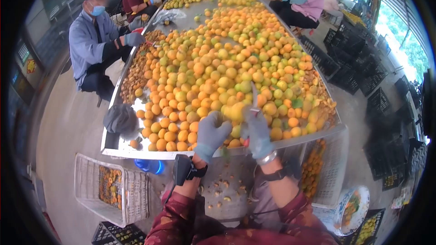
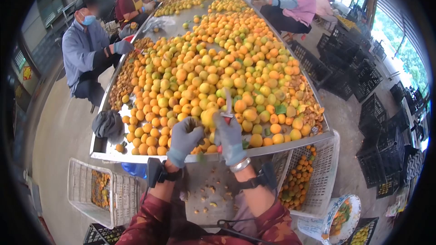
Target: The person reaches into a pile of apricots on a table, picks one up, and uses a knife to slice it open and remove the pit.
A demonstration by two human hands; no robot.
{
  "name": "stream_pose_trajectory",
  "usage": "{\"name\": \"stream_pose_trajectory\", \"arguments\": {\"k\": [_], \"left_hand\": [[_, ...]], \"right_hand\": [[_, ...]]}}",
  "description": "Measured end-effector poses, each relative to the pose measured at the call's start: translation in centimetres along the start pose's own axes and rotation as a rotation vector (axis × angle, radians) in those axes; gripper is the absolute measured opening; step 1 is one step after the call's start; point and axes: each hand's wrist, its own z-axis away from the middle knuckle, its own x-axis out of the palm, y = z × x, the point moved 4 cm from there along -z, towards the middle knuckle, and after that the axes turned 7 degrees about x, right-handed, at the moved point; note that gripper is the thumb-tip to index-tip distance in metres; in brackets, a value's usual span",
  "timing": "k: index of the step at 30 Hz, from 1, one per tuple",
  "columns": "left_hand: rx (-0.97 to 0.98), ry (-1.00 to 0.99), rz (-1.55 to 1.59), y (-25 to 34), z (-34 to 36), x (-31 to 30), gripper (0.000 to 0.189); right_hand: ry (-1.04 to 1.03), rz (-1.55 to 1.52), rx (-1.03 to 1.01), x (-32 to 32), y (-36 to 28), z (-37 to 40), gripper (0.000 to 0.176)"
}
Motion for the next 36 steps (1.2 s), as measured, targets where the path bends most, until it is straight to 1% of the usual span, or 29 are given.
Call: {"name": "stream_pose_trajectory", "arguments": {"k": [1,2,3,5,6,7,9,10,11,13,14,15,17,18,19,21,22,23,25,27,28,29,30,31,32,33,34,35,36], "left_hand": [[-0.056,-0.038,0.161,1.4,0.1,-0.1,0.011],[-0.143,-0.125,0.235,2.5,0.4,-0.1,0.005],[-0.153,-0.122,0.233,2.9,0.5,-0.8,0.005],[-0.148,-0.703,0.300,3.7,1.5,0.0,0.011],[0.087,-0.887,0.170,3.9,1.8,0.7,0.018],[0.084,-0.889,0.172,3.6,2.1,0.9,0.018],[0.192,-0.966,0.079,4.0,3.2,1.7,0.025],[0.155,-0.984,-0.001,4.1,3.0,1.7,0.023],[0.151,-0.985,-0.002,3.9,3.1,1.6,0.023],[0.044,-0.882,0.114,3.0,2.5,0.9,0.020],[0.246,-0.806,0.101,2.7,2.1,0.8,0.015],[0.246,-0.804,0.101,3.0,2.1,0.7,0.015],[0.244,-0.499,0.208,3.9,1.2,-0.5,0.016],[0.272,-0.423,0.201,3.9,0.7,-1.4,0.027],[0.271,-0.421,0.197,4.0,0.4,-1.5,0.027],[0.550,-0.106,0.001,5.5,-0.1,-2.2,0.044],[0.541,-0.105,-0.080,6.0,0.0,-1.8,0.062],[0.538,-0.099,-0.084,5.7,0.0,-1.7,0.062],[0.432,-0.337,0.036,4.2,0.0,-0.8,0.069],[0.413,-0.368,0.064,3.8,-0.1,-0.9,0.068],[0.339,-0.400,0.180,3.6,-0.2,-0.9,0.066],[0.265,-0.429,0.297,3.5,-0.3,-0.8,0.064],[0.267,-0.427,0.296,3.8,-0.3,-0.9,0.064],[0.221,-0.337,0.472,4.1,-0.4,-1.3,0.064],[0.174,-0.246,0.645,4.3,-0.5,-1.8,0.064],[0.199,-0.189,0.687,4.1,-1.0,-2.2,0.065],[0.171,-0.171,0.710,3.9,-1.0,-2.5,0.066],[0.142,-0.150,0.734,3.8,-0.9,-2.8,0.066],[0.146,-0.143,0.730,3.7,-1.0,-3.1,0.066]], "right_hand": [[-0.051,-0.086,0.008,-0.3,0.2,-0.4,0.023],[-0.109,-0.109,0.033,-0.3,-0.1,-0.3,0.029],[-0.106,-0.111,0.044,-0.3,-0.3,-0.2,0.029],[-0.051,-0.115,0.061,-0.4,-1.1,0.0,0.027],[-0.054,-0.111,0.050,-0.3,-1.3,0.0,0.030],[-0.051,-0.112,0.052,-0.7,-1.3,-0.1,0.030],[-0.136,-0.181,0.105,-1.2,-1.2,-0.2,0.032],[-0.134,-0.182,0.110,-1.2,-1.1,-0.2,0.032],[-0.136,-0.154,0.114,-1.0,-1.1,-0.1,0.031],[-0.137,-0.128,0.116,-0.8,-1.4,0.1,0.033],[-0.147,-0.131,0.122,-0.7,-1.5,0.3,0.033],[-0.159,-0.134,0.130,-0.6,-1.6,0.4,0.033],[-0.172,-0.117,0.129,-0.4,-1.8,0.5,0.033],[-0.183,-0.105,0.126,-0.2,-1.8,0.6,0.033],[-0.186,-0.107,0.128,0.0,-1.8,0.8,0.033],[-0.180,-0.060,0.100,0.3,-1.7,1.2,0.036],[-0.184,-0.060,0.106,0.4,-1.4,1.3,0.036],[-0.228,-0.029,0.126,0.8,-0.9,1.4,0.036],[-0.281,0.000,0.153,1.4,-0.5,1.6,0.037],[-0.255,-0.005,0.228,1.7,-0.6,2.0,0.035],[-0.300,0.033,0.188,1.8,-0.8,2.2,0.034],[-0.303,0.034,0.188,1.6,-0.7,2.3,0.034],[-0.235,0.122,0.130,1.1,-0.7,2.2,0.034],[-0.167,0.207,0.071,0.8,-0.7,2.1,0.035],[-0.171,0.206,0.070,0.8,-0.2,1.7,0.035],[-0.091,0.499,-0.421,1.2,-1.4,1.7,0.029],[-0.072,0.643,-0.668,1.5,-1.8,2.2,0.027],[-0.009,0.776,-0.921,1.9,-2.1,3.0,0.025],[-0.097,0.649,-0.667,1.9,-2.2,3.4,0.026]]}}
